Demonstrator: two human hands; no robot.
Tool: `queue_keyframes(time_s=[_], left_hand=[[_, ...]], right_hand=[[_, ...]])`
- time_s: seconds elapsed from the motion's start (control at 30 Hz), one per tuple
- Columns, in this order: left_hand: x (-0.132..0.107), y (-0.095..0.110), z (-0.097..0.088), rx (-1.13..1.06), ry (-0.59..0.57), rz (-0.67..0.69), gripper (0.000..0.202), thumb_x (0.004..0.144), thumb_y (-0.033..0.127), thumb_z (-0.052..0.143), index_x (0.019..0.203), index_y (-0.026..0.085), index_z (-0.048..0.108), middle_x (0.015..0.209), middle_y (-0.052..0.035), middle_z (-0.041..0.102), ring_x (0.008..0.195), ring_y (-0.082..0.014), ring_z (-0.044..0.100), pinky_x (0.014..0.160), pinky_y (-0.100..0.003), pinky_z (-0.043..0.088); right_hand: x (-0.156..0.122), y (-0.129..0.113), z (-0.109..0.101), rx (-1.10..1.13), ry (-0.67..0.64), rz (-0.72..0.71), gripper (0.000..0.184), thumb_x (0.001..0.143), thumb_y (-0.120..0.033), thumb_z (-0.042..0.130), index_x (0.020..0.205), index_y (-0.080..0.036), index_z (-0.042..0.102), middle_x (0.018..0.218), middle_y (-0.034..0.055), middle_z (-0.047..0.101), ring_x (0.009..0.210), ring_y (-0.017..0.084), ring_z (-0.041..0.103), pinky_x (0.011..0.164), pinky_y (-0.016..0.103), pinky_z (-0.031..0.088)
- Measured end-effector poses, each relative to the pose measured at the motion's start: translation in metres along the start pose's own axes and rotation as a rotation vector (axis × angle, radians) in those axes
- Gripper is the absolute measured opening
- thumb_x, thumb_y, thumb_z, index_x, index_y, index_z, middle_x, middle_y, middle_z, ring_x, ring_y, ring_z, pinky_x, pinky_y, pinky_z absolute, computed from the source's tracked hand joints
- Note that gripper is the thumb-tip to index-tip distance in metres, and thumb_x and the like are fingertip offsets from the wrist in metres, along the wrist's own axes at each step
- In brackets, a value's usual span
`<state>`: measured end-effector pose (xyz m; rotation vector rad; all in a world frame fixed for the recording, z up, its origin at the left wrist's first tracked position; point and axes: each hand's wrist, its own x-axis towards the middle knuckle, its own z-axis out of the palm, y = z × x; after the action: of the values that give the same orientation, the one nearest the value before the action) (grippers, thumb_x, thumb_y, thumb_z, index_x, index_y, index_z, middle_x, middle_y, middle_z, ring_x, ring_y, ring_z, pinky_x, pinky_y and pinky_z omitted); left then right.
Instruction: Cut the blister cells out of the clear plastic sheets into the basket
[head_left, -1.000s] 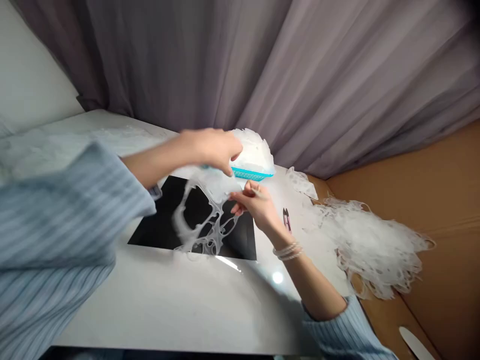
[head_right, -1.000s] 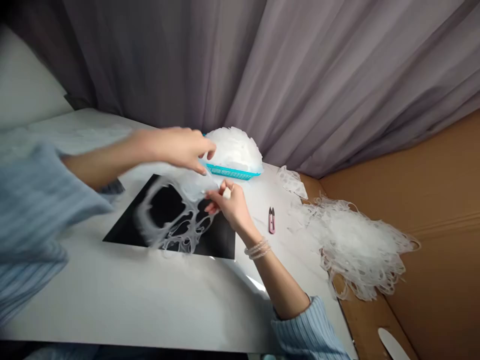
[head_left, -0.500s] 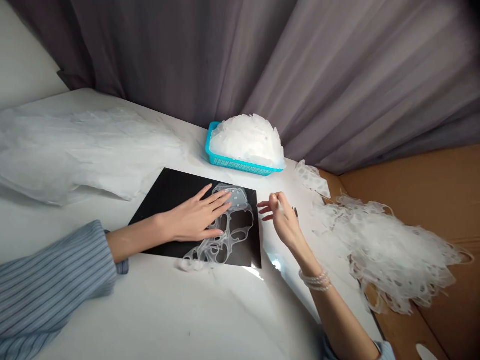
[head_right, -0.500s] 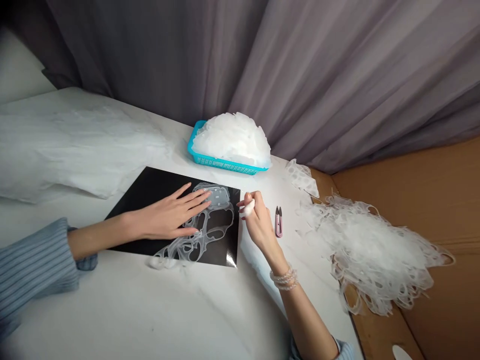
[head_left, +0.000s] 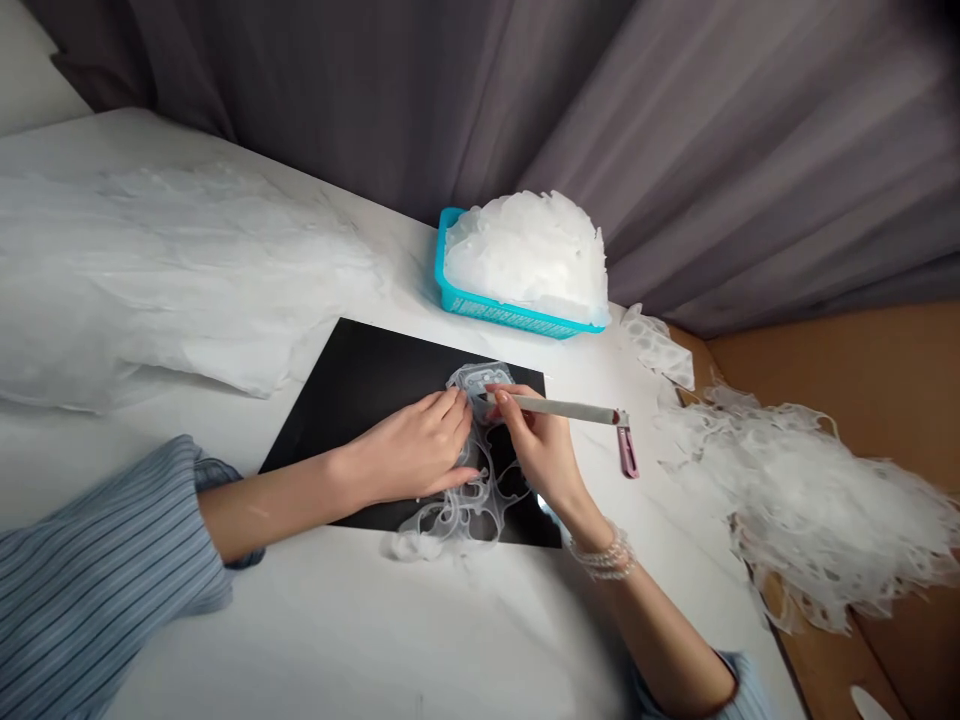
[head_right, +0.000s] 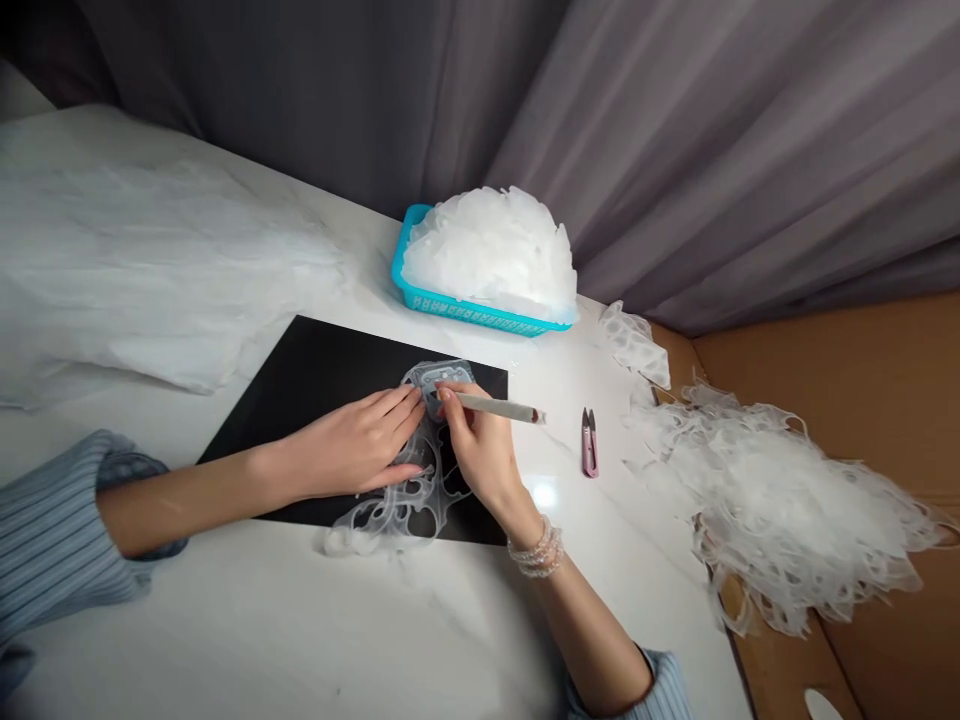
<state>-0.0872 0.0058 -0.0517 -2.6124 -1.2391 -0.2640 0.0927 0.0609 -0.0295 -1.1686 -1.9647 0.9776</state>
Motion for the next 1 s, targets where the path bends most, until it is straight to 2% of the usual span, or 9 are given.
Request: queue_keyframes(time_s=[0.17,0.37,0.6,0.83,1.0], left_hand=[[-0.002,-0.015,-0.007,-0.037,0.038,0.065,0.054,0.096,0.050,0.045,0.110,0.002,0.066,0.110,-0.0220,0.070,0.110,-0.0336,0.061,0.101,-0.045,0.042],[-0.006,-0.019,-0.003,-0.061,0.050,0.076,0.056,0.095,0.051,0.046,0.117,0.002,0.063,0.121,-0.0203,0.066,0.120,-0.0355,0.057,0.110,-0.045,0.036],[-0.007,-0.018,-0.002,-0.070,0.045,0.072,0.058,0.095,0.051,0.046,0.119,0.001,0.062,0.125,-0.0231,0.064,0.122,-0.0357,0.056,0.111,-0.046,0.036],[-0.008,-0.018,-0.003,-0.075,0.029,0.074,0.057,0.094,0.050,0.048,0.118,0.000,0.063,0.128,-0.0257,0.061,0.124,-0.0361,0.055,0.110,-0.045,0.038],[-0.010,-0.018,0.000,-0.087,0.038,0.081,0.058,0.094,0.049,0.048,0.119,-0.001,0.062,0.130,-0.0273,0.060,0.125,-0.0357,0.054,0.112,-0.045,0.036]], right_hand=[[-0.003,-0.008,0.006,-0.218,-0.048,-0.127,0.026,0.099,-0.030,0.046,0.097,-0.016,0.068,0.088,0.0081,0.070,0.078,0.018,0.064,0.071,0.034,0.050],[0.002,-0.011,0.008,-0.325,-0.082,-0.241,0.022,0.099,-0.023,0.045,0.097,-0.016,0.066,0.088,0.0075,0.070,0.078,0.017,0.064,0.072,0.033,0.050],[0.006,-0.011,0.014,-0.408,-0.083,-0.298,0.021,0.099,-0.020,0.045,0.099,-0.016,0.065,0.092,0.0087,0.070,0.081,0.017,0.065,0.074,0.032,0.051],[-0.014,-0.019,0.014,-0.520,-0.053,-0.302,0.023,0.099,-0.016,0.044,0.090,-0.014,0.065,0.080,0.0072,0.066,0.068,0.015,0.059,0.062,0.028,0.047],[-0.018,-0.007,0.020,-0.607,-0.034,-0.371,0.026,0.100,-0.018,0.041,0.101,-0.012,0.066,0.084,0.0095,0.065,0.071,0.018,0.059,0.067,0.031,0.051]])
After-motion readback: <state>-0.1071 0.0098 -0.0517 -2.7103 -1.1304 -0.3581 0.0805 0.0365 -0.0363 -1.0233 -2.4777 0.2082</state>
